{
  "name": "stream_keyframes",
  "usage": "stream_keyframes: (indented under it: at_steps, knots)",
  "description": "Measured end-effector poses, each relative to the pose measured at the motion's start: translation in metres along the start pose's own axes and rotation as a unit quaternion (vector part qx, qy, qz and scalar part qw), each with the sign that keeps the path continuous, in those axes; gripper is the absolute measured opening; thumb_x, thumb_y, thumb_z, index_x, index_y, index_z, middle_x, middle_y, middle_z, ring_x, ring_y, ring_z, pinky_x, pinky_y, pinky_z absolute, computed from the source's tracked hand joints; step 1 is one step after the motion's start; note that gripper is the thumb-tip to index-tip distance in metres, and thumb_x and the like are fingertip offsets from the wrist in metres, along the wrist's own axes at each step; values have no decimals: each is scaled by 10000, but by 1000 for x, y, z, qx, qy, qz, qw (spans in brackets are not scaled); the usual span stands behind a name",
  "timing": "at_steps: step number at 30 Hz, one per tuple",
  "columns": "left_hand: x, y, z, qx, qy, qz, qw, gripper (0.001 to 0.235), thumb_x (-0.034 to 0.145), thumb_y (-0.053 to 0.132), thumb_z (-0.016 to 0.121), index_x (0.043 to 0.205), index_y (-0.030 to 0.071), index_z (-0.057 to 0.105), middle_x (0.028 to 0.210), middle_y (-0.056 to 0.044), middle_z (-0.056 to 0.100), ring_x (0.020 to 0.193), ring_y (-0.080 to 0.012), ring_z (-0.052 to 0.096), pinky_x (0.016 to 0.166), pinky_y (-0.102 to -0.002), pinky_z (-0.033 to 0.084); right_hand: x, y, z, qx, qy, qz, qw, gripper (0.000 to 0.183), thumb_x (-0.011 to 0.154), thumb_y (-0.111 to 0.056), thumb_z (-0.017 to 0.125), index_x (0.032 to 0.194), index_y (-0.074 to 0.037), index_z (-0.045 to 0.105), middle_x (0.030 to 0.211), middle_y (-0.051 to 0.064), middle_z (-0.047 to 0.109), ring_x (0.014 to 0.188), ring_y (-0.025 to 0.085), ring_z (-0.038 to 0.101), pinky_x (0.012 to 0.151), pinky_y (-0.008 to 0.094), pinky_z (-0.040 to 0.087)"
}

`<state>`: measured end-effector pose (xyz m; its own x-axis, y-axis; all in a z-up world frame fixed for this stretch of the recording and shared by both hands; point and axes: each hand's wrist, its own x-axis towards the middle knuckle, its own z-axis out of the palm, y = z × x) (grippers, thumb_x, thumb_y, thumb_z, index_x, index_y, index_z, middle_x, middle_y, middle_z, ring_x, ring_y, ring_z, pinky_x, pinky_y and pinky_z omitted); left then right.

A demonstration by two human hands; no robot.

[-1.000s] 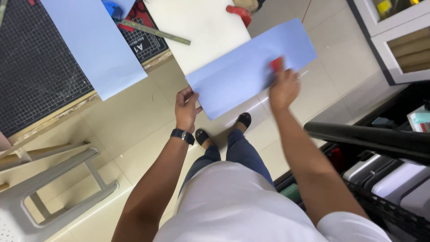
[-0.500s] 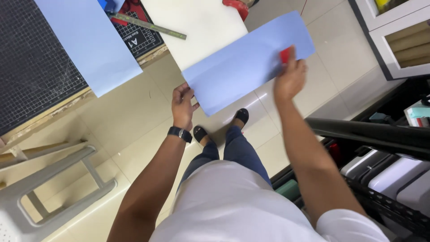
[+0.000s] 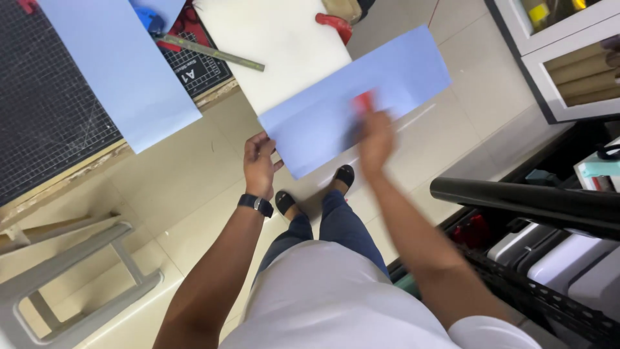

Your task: Covering a box with blue paper using a squeegee and a roller to smooth the surface

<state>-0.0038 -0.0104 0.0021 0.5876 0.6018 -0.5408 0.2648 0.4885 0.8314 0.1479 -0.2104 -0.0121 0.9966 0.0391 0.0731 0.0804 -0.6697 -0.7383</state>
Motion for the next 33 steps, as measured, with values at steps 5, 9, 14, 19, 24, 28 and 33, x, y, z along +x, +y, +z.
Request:
stream_keyframes:
  at_steps: [5, 9, 14, 19, 24, 28, 33]
  knots:
    - [7, 5, 6, -13, -14, 7, 1000, 387, 970, 245, 635, 1325, 113, 558, 1249, -98, 530, 1147, -264, 588, 906, -593, 586, -58, -18, 4, -210, -5, -405, 890, 402, 936, -66, 577, 1299, -231, 630, 814, 32, 487, 766, 275, 512, 619, 412, 451]
    - [-3, 3, 8, -33, -3, 14, 999, 388, 971, 223, 632, 1327, 92, 556, 1252, -112, 518, 1151, -278, 556, 927, -624, 553, 62, 80, -40, -334, 123, -274, 893, 589, 918, -111, 707, 1481, -212, 566, 922, 106, 577, 760, 355, 568, 568, 485, 486]
    - [6, -4, 7, -16, -6, 3, 1000, 399, 969, 241, 646, 1333, 103, 560, 1257, -117, 535, 1161, -282, 578, 926, -625, 560, -60, -6, 14, -154, -14, -305, 940, 466, 916, -29, 567, 1353, -179, 625, 872, 136, 560, 785, 385, 557, 699, 481, 488]
    - [-2, -3, 6, -9, -17, 6, 1000, 403, 972, 217, 638, 1347, 101, 548, 1270, -108, 524, 1183, -268, 557, 951, -594, 553, -27, 50, 1, -217, 0, -291, 932, 138, 932, -91, 654, 1029, -60, 746, 708, 115, 541, 596, 371, 555, 505, 510, 429]
    - [-10, -13, 0, 236, 19, 248, 939, 652, 937, 280, 792, 1455, 91, 445, 1400, -219, 361, 1269, -470, 515, 1003, -526, 547, 75, 89, -64, -262, 204, -130, 934, 683, 948, -134, 744, 1529, -363, 469, 1003, -1, 514, 924, 263, 594, 770, 424, 551]
    - [-6, -9, 32, 407, -31, 500, 764, 550, 862, 308, 846, 1340, 110, 657, 1298, -164, 564, 1313, -391, 517, 1116, -523, 404, 38, 75, -50, -170, 165, -124, 964, 678, 990, -131, 738, 1563, -339, 442, 1031, 13, 508, 978, 283, 587, 890, 411, 522]
    - [23, -29, 52, 550, -83, 520, 648, 671, 675, 499, 898, 1261, 234, 709, 1270, -18, 595, 1242, -297, 498, 1026, -446, 410, 3, 53, -43, -109, 131, -194, 966, 640, 972, -42, 709, 1551, -222, 502, 1020, 97, 540, 947, 368, 586, 867, 455, 505]
